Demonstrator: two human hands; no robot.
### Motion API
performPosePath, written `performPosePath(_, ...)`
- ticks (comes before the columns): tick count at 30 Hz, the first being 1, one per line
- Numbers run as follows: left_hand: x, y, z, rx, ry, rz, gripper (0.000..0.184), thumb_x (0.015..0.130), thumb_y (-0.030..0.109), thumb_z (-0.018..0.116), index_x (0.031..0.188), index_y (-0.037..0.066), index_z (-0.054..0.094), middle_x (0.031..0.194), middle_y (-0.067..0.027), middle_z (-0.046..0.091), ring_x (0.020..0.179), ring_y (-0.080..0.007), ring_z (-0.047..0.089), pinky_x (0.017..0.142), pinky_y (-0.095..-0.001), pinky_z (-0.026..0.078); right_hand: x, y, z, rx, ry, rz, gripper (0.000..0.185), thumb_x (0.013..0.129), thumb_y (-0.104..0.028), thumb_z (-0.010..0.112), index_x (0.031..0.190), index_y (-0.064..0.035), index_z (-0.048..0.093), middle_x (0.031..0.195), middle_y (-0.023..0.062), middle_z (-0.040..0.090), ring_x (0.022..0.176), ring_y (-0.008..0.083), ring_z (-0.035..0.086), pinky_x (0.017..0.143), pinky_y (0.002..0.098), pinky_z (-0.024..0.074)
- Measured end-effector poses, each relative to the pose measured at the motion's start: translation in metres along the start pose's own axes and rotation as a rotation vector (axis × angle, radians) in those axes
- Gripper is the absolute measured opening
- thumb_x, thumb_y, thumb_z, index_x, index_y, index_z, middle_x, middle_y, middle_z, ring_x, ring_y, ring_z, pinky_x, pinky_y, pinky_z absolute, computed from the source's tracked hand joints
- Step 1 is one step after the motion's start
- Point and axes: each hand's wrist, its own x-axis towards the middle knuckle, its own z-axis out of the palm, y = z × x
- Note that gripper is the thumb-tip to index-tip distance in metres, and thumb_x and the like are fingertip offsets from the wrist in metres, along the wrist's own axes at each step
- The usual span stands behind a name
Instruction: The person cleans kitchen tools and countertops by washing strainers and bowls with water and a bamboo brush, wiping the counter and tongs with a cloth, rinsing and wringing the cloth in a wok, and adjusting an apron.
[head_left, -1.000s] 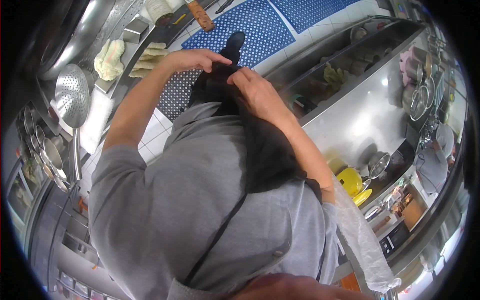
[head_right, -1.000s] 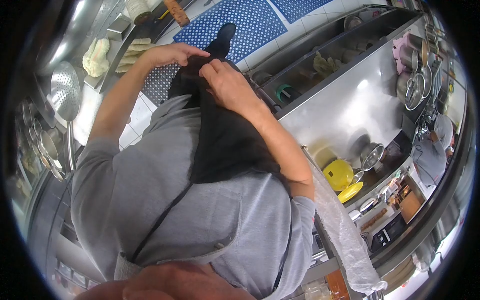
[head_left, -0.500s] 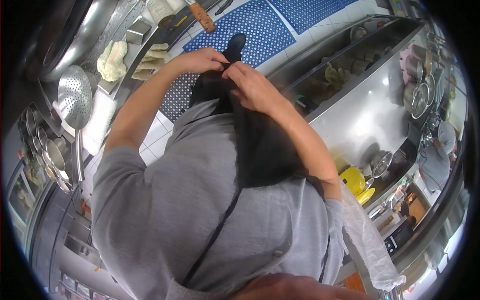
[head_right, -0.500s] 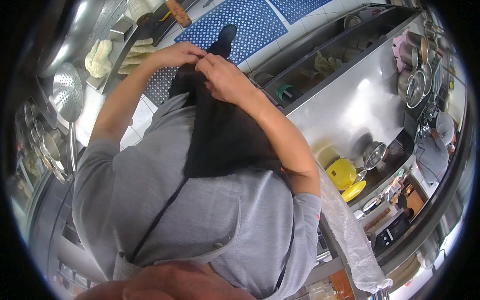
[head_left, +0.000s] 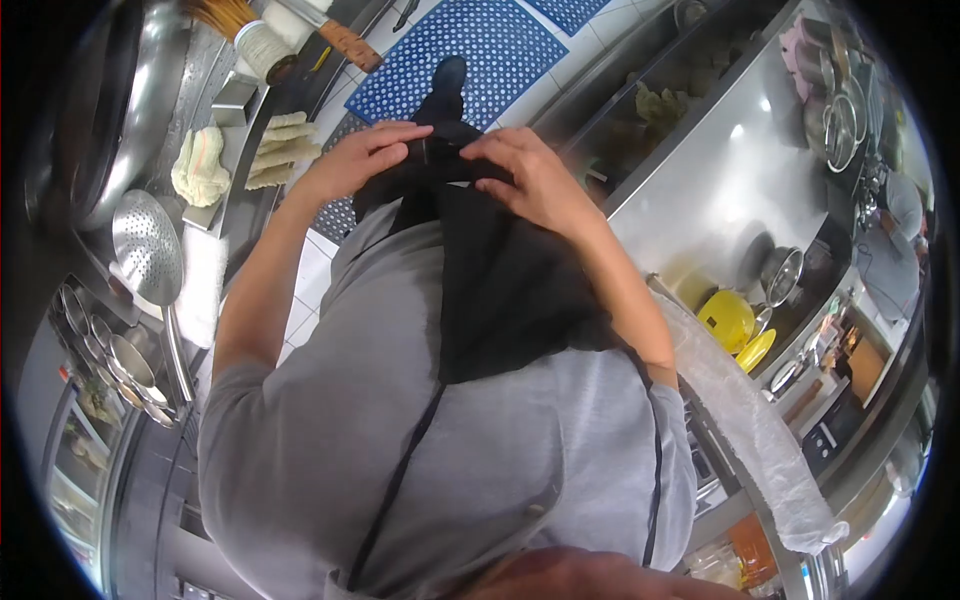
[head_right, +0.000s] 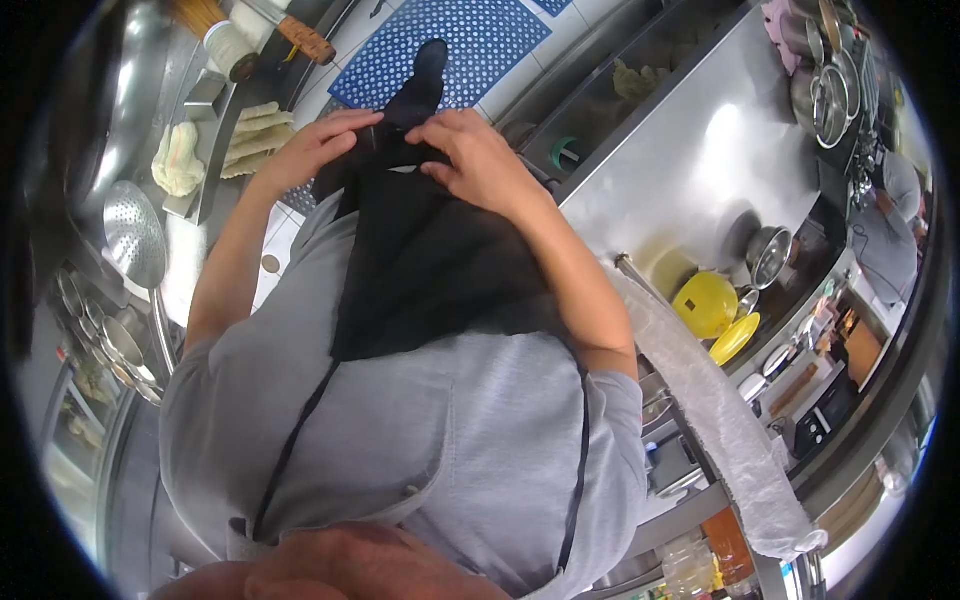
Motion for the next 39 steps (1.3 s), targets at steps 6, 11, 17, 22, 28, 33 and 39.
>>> performPosePath(6, 0.001, 0.007, 0.004, 0.124, 0.038, 0.037, 0.052, 0.089, 0.015, 0.070, 0.140, 0.011, 0.059, 0.143, -0.0114, 0.055, 0.136, -0.0281, 0.046, 0.115, -0.0386, 0.033, -0.023, -0.003, 0.001, 0.053, -0.019, 0.038, 0.009, 0.082, -0.010, 0.069, 0.089, -0.0047, 0.069, 0.094, 0.0128, 0.062, 0.094, 0.0335, 0.058, 0.085, 0.0440, 0.0486)
performPosePath(11, -0.001, 0.018, 0.006, 0.227, 0.063, 0.054, 0.056, 0.085, 0.018, 0.074, 0.139, 0.014, 0.060, 0.144, -0.0146, 0.053, 0.135, -0.0297, 0.047, 0.114, -0.0398, 0.035, -0.036, -0.012, -0.019, 0.171, -0.144, 0.350, 0.017, 0.087, -0.021, 0.069, 0.088, -0.0043, 0.068, 0.076, 0.0134, 0.064, 0.074, 0.0340, 0.061, 0.070, 0.0444, 0.0489)
performPosePath(17, -0.005, 0.019, 0.012, 0.270, 0.105, 0.048, 0.058, 0.083, 0.014, 0.075, 0.139, 0.014, 0.060, 0.143, -0.0151, 0.052, 0.134, -0.0299, 0.048, 0.113, -0.0400, 0.036, -0.027, -0.011, -0.006, 0.210, -0.061, 0.476, 0.017, 0.087, -0.021, 0.072, 0.090, -0.0042, 0.067, 0.072, 0.0121, 0.067, 0.067, 0.0327, 0.065, 0.065, 0.0423, 0.0497)
performPosePath(22, -0.006, 0.019, 0.012, 0.318, 0.126, 0.063, 0.059, 0.080, 0.008, 0.076, 0.137, 0.014, 0.061, 0.141, -0.0146, 0.052, 0.132, -0.0306, 0.049, 0.111, -0.0400, 0.038, -0.014, 0.001, 0.009, 0.102, 0.003, 0.426, 0.021, 0.084, -0.016, 0.074, 0.100, -0.0060, 0.065, 0.075, 0.0106, 0.068, 0.073, 0.0299, 0.067, 0.069, 0.0416, 0.0507)
performPosePath(28, -0.005, 0.026, 0.015, 0.392, 0.183, 0.089, 0.062, 0.075, -0.001, 0.076, 0.134, 0.015, 0.063, 0.132, -0.0119, 0.052, 0.126, -0.0296, 0.052, 0.107, -0.0385, 0.043, 0.000, 0.006, 0.018, 0.065, 0.023, 0.416, 0.031, 0.083, -0.015, 0.077, 0.110, -0.0080, 0.063, 0.078, 0.0099, 0.069, 0.076, 0.0284, 0.068, 0.072, 0.0415, 0.0509)
performPosePath(33, -0.004, 0.036, 0.016, 0.436, 0.193, 0.085, 0.057, 0.073, -0.001, 0.078, 0.127, 0.011, 0.066, 0.125, -0.0119, 0.053, 0.121, -0.0303, 0.054, 0.103, -0.0384, 0.045, 0.003, 0.008, 0.017, 0.076, -0.018, 0.434, 0.032, 0.083, -0.017, 0.076, 0.110, -0.0067, 0.063, 0.084, 0.0122, 0.069, 0.084, 0.0327, 0.068, 0.074, 0.0444, 0.0515)
performPosePath(39, -0.002, 0.028, 0.016, 0.373, 0.289, 0.132, 0.044, 0.072, 0.002, 0.080, 0.114, 0.005, 0.067, 0.119, -0.0122, 0.057, 0.116, -0.0302, 0.056, 0.102, -0.0383, 0.044, 0.004, 0.014, 0.018, 0.037, -0.055, 0.415, 0.033, 0.082, -0.018, 0.077, 0.110, -0.0069, 0.064, 0.086, 0.0127, 0.070, 0.085, 0.0329, 0.068, 0.075, 0.0443, 0.0517)
